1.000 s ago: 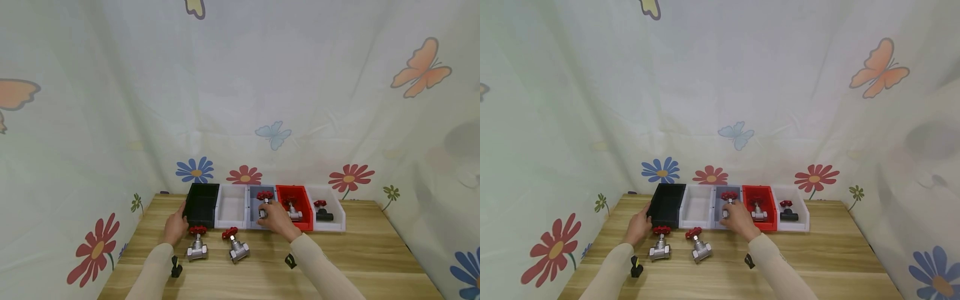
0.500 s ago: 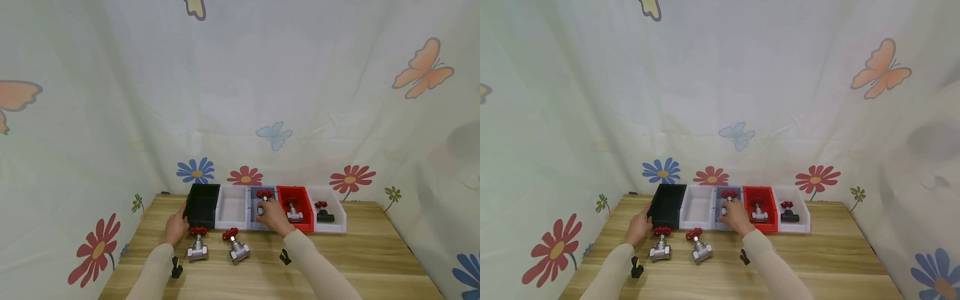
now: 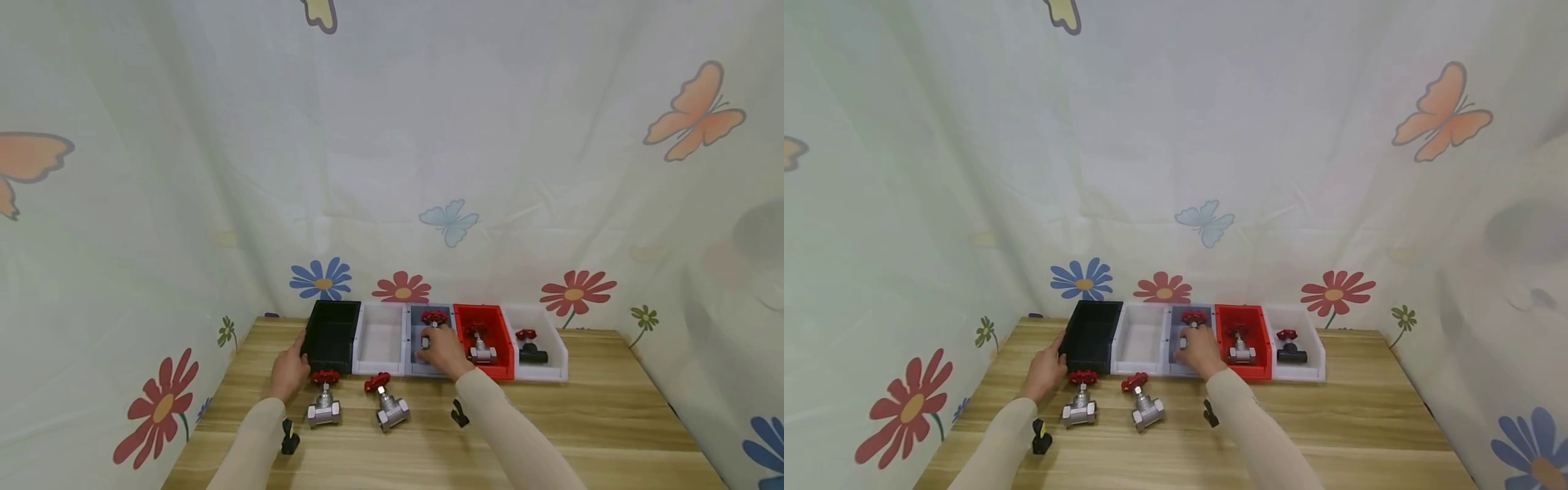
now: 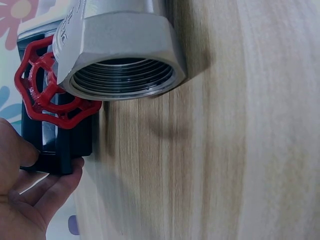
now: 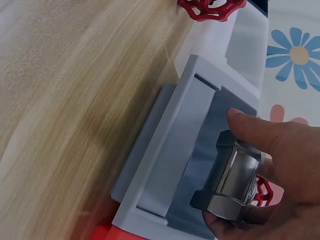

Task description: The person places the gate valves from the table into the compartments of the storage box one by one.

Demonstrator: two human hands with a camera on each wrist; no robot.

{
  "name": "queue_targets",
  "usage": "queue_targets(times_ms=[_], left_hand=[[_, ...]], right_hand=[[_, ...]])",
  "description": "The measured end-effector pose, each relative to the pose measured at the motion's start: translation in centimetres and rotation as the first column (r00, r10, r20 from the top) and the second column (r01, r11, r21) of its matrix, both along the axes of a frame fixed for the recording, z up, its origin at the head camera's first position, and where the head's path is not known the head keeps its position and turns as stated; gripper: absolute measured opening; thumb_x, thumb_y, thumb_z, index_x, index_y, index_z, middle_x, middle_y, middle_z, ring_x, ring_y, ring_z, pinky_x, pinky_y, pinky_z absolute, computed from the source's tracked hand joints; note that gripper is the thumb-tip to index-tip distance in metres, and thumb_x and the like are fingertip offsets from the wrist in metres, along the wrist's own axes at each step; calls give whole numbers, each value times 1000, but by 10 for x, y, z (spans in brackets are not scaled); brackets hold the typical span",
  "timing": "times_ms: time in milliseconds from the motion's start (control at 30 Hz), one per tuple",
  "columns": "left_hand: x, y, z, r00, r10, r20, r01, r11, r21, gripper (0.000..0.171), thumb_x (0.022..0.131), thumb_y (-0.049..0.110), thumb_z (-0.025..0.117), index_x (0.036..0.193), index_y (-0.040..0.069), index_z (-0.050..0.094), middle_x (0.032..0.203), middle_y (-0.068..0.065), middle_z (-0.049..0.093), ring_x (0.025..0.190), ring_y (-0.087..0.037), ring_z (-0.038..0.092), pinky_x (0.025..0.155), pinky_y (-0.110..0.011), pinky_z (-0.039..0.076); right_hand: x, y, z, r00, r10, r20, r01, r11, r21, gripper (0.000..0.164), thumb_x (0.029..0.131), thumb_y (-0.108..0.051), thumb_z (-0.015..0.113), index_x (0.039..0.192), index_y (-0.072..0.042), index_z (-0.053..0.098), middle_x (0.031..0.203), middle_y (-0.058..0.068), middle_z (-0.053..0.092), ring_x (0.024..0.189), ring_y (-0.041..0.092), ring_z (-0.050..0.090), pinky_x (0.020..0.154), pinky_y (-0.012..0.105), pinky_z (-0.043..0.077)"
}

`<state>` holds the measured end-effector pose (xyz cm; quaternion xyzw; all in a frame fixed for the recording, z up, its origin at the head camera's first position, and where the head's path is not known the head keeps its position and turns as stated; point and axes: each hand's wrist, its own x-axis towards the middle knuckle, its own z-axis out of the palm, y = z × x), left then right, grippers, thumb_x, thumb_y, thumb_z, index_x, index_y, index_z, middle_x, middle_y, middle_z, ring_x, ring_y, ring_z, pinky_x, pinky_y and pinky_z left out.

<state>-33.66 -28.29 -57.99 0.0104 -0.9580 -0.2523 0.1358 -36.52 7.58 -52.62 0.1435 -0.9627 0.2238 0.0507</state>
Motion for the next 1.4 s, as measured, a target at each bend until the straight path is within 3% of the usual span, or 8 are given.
queue_targets(times_ms=[433,700,1167,1400], left_hand=[[-1,-1,0,1000,-2,-11,2,1000,4,62,89,0,55,148,0,39,92,-34,67,73,-44,64,74,-57,50],[-1,-1,-1,1000,-4,20,4,1000,24,63,89,0,55,150,1,37,70,-23,64,57,-25,54,65,-49,50],[1,0,2,1000,-2,2,2,1000,29,62,89,-1,55,149,0,39,78,-28,66,62,-30,59,68,-53,50],[1,0,2,1000,-1,9,1,1000,26,63,90,-1,56,150,1,37,71,-23,64,57,-26,55,64,-49,49]], right_hand=[[-16,-7,-11,999,-11,31,10,999,50,42,77,-27,82,111,-6,71,107,15,72,101,36,63,90,50,51],[-18,-11,-17,998,1,62,-5,998,63,41,79,-24,81,112,-2,71,106,16,71,101,36,63,91,49,51],[-21,-13,-18,993,-39,114,31,997,70,35,80,-22,81,109,-5,72,103,13,72,95,32,66,87,46,54],[-22,-14,-19,990,-60,130,52,997,65,32,79,-22,80,106,-6,72,101,13,72,91,30,66,85,45,54]])
